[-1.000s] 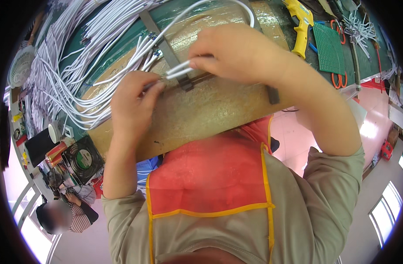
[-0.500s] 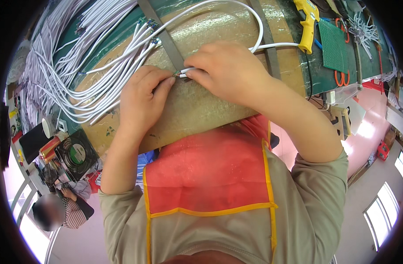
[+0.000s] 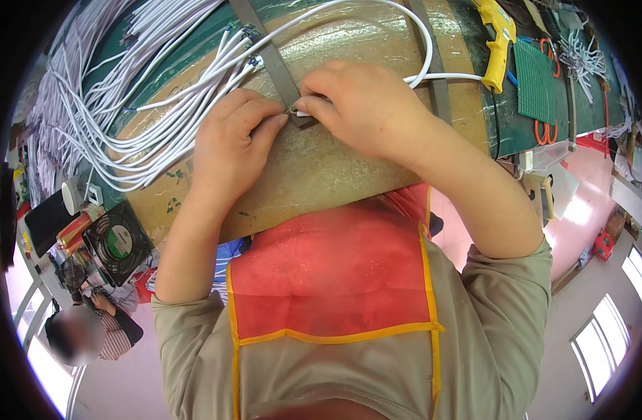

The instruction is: The person solders wires to a circuit board with a soldering iron, then applies hot glue to the connections with a glue gun to secure them.

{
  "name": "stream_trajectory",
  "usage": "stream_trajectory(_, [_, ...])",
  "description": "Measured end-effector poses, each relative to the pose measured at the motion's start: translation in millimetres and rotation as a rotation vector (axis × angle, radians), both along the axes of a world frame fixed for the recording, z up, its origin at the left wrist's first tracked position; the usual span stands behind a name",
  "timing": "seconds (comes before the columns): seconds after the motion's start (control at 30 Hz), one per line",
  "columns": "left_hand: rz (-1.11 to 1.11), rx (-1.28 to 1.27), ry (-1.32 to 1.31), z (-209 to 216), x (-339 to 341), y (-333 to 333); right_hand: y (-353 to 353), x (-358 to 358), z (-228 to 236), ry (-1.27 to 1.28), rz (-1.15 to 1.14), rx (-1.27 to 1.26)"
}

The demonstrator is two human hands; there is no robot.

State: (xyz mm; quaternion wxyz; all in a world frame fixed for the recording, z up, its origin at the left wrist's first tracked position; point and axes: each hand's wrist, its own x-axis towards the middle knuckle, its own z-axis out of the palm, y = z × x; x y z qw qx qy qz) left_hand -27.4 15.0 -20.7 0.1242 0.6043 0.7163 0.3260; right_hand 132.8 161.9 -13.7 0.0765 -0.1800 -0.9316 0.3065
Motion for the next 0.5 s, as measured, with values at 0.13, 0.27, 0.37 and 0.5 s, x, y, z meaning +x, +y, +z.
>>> stream_trajectory(0.13, [-0.021,0.015,-0.013,0.3,-3.2,1.4,4.3,-5.6,3.7,-0.066,0.017,-0.044])
stream_trajectory(0.27, [-0.022,-0.005,-0.005,1.1,-5.0,1.2,8.1,-13.9,14.5,-0.211,-0.002,-0.226])
stream_trajectory(0.37, [-0.029,0.013,0.022,3.7,-6.2,3.5,10.8,-16.6,14.5,-0.236,-0.018,-0.248])
stream_trajectory(0.5, [-0.01,-0.066,-0.074,6.0,-7.3,3.7,12.3,-17.3,15.2,-0.235,-0.004,-0.252])
